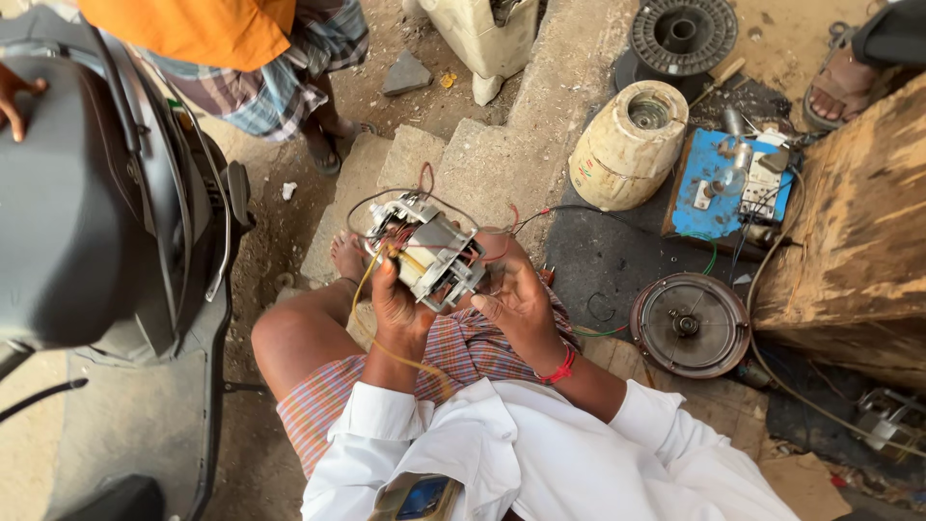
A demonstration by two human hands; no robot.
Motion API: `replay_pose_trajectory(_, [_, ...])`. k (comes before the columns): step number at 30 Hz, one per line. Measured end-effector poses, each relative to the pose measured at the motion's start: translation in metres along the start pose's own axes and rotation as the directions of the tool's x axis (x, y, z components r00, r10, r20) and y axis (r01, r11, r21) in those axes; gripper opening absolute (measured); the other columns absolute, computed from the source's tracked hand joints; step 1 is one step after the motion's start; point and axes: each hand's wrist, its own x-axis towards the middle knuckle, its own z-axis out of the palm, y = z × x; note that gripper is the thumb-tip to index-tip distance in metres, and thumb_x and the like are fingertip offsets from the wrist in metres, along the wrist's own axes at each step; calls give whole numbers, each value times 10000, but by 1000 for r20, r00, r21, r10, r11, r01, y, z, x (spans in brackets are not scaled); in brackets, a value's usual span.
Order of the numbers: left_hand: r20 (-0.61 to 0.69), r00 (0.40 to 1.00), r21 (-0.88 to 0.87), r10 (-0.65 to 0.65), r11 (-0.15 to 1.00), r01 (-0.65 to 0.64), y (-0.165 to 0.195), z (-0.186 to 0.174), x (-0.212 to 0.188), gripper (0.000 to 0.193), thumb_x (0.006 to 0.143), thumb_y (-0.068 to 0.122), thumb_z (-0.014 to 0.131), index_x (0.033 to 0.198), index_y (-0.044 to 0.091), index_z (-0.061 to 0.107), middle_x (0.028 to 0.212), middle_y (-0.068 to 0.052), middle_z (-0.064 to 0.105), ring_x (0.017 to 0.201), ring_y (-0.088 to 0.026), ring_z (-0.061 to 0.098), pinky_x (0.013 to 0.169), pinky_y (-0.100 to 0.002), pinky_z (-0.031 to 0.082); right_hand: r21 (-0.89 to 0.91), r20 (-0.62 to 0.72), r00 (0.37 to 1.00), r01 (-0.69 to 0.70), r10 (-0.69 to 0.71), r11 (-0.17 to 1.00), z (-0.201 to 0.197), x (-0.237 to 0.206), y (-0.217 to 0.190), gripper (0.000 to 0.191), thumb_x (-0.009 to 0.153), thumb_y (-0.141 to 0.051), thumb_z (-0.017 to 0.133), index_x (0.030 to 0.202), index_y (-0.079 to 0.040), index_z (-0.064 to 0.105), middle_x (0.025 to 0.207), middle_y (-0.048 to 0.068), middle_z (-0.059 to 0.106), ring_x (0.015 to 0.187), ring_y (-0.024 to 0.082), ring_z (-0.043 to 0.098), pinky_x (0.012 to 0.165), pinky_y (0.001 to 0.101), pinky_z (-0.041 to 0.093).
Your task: The person sits on the ground holding an electric motor across their lap, manipulating its wires and terminal connections by hand and with a screwdriver, turning the motor over and repositioning it while working on the wiring and internal components.
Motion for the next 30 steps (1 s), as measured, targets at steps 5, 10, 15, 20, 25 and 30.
replay_pose_trajectory(5, [26,998,34,-59,998,58,-57,43,21,709,853,386,845,1404,13,598,1277,-178,696,1142,-350,690,924,-487,580,135,31,999,-46,42,990,-65,15,-40,762,924,-129,780,1544,-62,341,1363,97,562,1227,176,609,1059,349,541])
replay_pose_trajectory(10, [-55,997,72,-55,996,59,-95,90,4,786,767,420,855,1381,17,576,1273,-165,685,1132,-337,709,944,-476,626,214,92,990,-128,111,968,-100,7,-90,768,876,-96,803,1508,-48,370,1338,99,574,1211,192,611,1032,380,563])
replay_pose_trajectory(15, [32,998,44,-52,998,51,-155,137,-4,805,808,403,856,1439,14,541,1324,-192,662,1177,-367,674,949,-507,603,328,117,976,-214,185,920,-156,-8,-140,781,832,-111,828,1482,-22,405,1318,82,572,1220,213,605,1012,400,570])
replay_pose_trajectory(20, [50,997,53,-64,997,61,-211,176,0,884,763,410,865,1453,-8,505,1363,-245,634,1207,-397,666,980,-526,593,357,169,963,-259,211,897,-205,-15,-180,778,815,-152,854,1448,-36,417,1320,82,572,1296,214,562,1078,400,546])
replay_pose_trajectory(25, [56,996,47,-67,997,64,-245,190,-32,879,797,391,868,1478,-19,491,1383,-264,614,1224,-404,651,996,-528,575,360,149,957,-288,249,887,-222,-52,-206,767,791,-137,826,1433,-70,412,1292,66,581,1286,198,563,1050,400,557])
replay_pose_trajectory(30, [63,995,41,-77,996,75,-239,181,-59,846,820,369,857,1480,-12,490,1397,-235,611,1258,-385,631,1038,-528,558,394,163,961,-271,224,878,-210,-77,-197,753,833,-84,794,1479,-66,408,1302,61,604,1266,202,585,1004,392,571])
